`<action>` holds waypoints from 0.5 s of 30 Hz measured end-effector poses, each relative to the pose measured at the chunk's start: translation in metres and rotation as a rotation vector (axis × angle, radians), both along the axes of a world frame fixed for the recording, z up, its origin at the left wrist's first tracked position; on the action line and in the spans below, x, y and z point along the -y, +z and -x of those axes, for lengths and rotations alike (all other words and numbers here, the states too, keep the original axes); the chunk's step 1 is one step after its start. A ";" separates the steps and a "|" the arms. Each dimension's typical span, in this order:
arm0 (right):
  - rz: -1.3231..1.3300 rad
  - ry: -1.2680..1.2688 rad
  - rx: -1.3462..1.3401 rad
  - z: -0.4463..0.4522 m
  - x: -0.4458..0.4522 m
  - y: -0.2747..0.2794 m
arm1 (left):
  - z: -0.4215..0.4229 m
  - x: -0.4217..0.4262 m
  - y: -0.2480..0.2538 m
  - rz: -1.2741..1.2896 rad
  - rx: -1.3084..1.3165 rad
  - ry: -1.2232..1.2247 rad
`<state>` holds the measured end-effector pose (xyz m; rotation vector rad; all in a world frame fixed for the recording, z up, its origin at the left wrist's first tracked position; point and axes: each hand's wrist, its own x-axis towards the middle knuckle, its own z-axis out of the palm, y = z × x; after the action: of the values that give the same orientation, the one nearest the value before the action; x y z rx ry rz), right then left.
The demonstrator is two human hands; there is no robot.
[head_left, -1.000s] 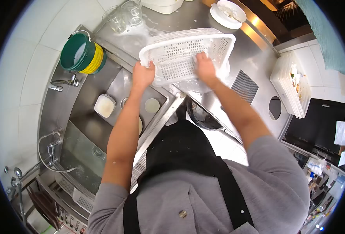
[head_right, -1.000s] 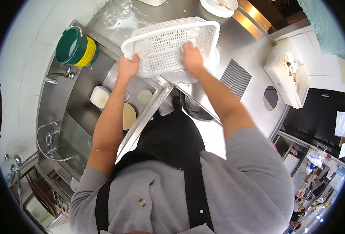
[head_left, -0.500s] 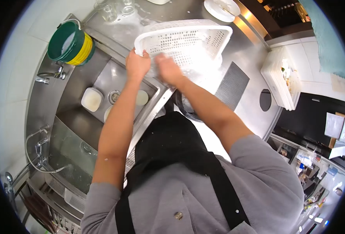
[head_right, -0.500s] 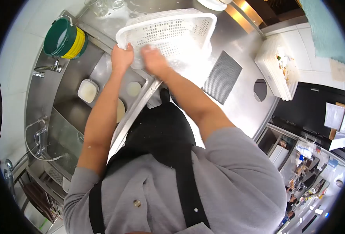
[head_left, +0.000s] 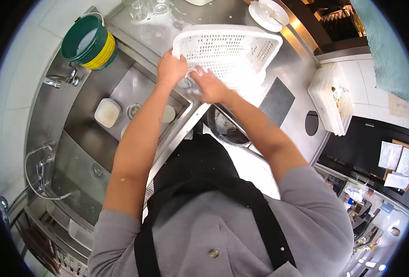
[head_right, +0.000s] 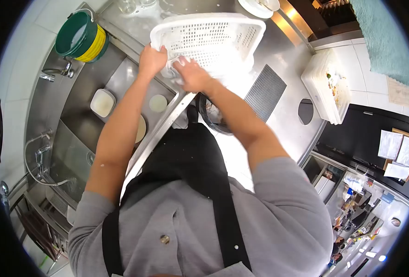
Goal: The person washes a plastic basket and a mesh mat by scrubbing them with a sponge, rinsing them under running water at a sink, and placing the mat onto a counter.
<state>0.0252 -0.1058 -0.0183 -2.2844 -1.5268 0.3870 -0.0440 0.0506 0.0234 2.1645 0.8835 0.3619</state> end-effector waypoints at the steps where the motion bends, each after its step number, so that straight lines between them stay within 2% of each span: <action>1: 0.042 0.136 -0.031 -0.012 0.008 0.019 | -0.004 -0.008 -0.001 0.006 0.005 0.006; 2: 0.078 0.275 -0.058 -0.028 0.013 0.031 | -0.017 -0.021 -0.001 0.101 -0.035 -0.020; 3: 0.079 0.293 -0.053 -0.040 0.016 0.034 | -0.023 -0.031 0.000 0.197 -0.079 -0.038; 5: 0.096 0.425 -0.126 -0.055 0.017 0.032 | -0.028 -0.036 0.010 0.173 -0.131 -0.001; 6: 0.189 0.376 -0.116 -0.055 0.014 0.052 | -0.031 -0.037 0.012 0.154 -0.183 0.012; 9: 0.156 0.276 -0.160 -0.056 0.005 0.051 | -0.044 -0.041 0.016 0.272 -0.282 0.065; 10: 0.079 0.283 -0.124 -0.051 -0.001 0.052 | -0.046 -0.037 0.018 0.270 -0.276 0.075; 12: 0.067 0.241 -0.060 -0.034 -0.013 0.054 | -0.046 -0.023 0.016 0.209 -0.082 0.333; 13: 0.056 0.188 0.006 -0.030 -0.022 0.055 | -0.050 -0.024 0.013 0.206 -0.077 0.338; 15: 0.087 0.144 -0.034 -0.031 -0.037 0.051 | -0.060 -0.023 0.003 0.172 0.054 0.407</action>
<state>0.0562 -0.0684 0.0327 -2.2262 -1.6939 0.5390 0.0162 0.0734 0.0262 1.8032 1.2776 0.5202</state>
